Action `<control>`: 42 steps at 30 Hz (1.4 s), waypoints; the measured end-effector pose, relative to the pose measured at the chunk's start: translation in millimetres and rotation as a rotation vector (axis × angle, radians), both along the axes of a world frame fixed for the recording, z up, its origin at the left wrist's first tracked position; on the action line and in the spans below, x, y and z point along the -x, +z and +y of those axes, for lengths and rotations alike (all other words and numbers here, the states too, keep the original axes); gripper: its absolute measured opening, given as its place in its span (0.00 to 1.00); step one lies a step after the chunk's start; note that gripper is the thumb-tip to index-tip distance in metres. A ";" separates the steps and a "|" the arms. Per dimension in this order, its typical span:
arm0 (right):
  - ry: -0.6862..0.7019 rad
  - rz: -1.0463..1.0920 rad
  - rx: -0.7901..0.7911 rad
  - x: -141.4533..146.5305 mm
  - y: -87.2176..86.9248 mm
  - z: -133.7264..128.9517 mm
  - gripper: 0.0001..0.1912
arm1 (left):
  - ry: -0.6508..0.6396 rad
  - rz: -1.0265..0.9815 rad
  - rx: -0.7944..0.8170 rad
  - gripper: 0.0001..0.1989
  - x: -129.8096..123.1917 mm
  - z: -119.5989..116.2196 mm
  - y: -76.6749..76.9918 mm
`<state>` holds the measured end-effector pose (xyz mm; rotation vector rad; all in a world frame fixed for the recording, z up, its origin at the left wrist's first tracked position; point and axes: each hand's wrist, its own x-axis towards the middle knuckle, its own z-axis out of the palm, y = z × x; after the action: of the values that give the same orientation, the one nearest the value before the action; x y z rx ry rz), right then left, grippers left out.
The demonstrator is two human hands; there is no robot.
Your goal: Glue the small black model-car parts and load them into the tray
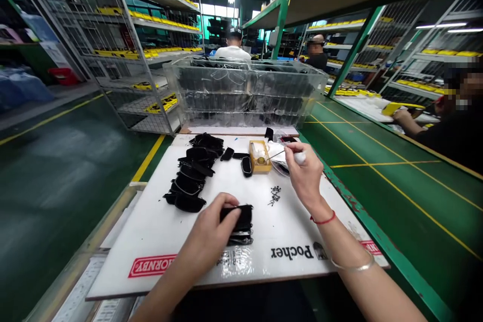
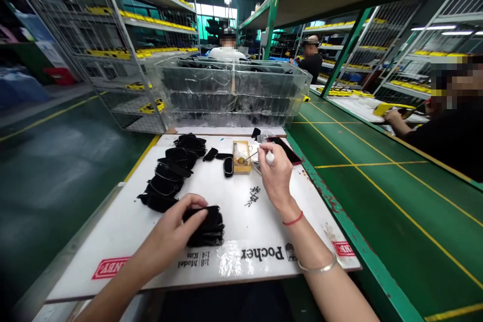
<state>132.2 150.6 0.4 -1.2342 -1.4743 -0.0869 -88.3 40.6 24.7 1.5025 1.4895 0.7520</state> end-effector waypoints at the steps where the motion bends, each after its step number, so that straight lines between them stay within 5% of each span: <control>1: 0.027 -0.040 -0.005 3.7 -3.2 5.9 0.06 | 0.049 0.035 -0.028 0.08 12.2 2.7 -0.3; 6: 0.172 -0.171 0.063 12.4 -18.6 18.3 0.09 | 0.233 0.270 -0.192 0.10 65.2 8.9 -3.6; 11: 0.135 -0.141 0.078 6.9 -18.5 -0.8 0.07 | 0.151 0.556 -0.326 0.08 94.1 8.2 -12.4; 15: 0.258 -0.098 0.379 5.9 -14.4 -30.0 0.07 | 0.105 0.681 -0.356 0.08 100.6 7.6 -28.2; 19: 0.543 -0.154 0.749 19.1 -18.8 -57.8 0.09 | 0.163 0.732 -0.428 0.11 90.9 0.4 -34.0; 24: 0.661 -0.355 0.813 39.8 -36.6 -72.9 0.13 | 0.179 0.638 -0.513 0.10 58.6 -10.7 -28.5; 28: 0.667 -0.366 0.817 46.5 -40.3 -70.7 0.10 | 0.050 0.491 -0.452 0.09 33.5 -11.1 -31.2; 36: 0.700 -0.147 0.906 40.0 -6.9 -73.1 0.08 | -0.255 0.311 -0.319 0.09 6.8 -1.2 -24.6; 42: 0.528 0.100 0.856 19.4 -0.3 -81.6 0.13 | -0.103 -0.002 -0.045 0.02 -5.7 -3.6 -21.1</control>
<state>112.8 69.0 0.1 -1.4104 -1.7602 1.0364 -82.5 37.0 3.6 1.5989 1.3900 0.7296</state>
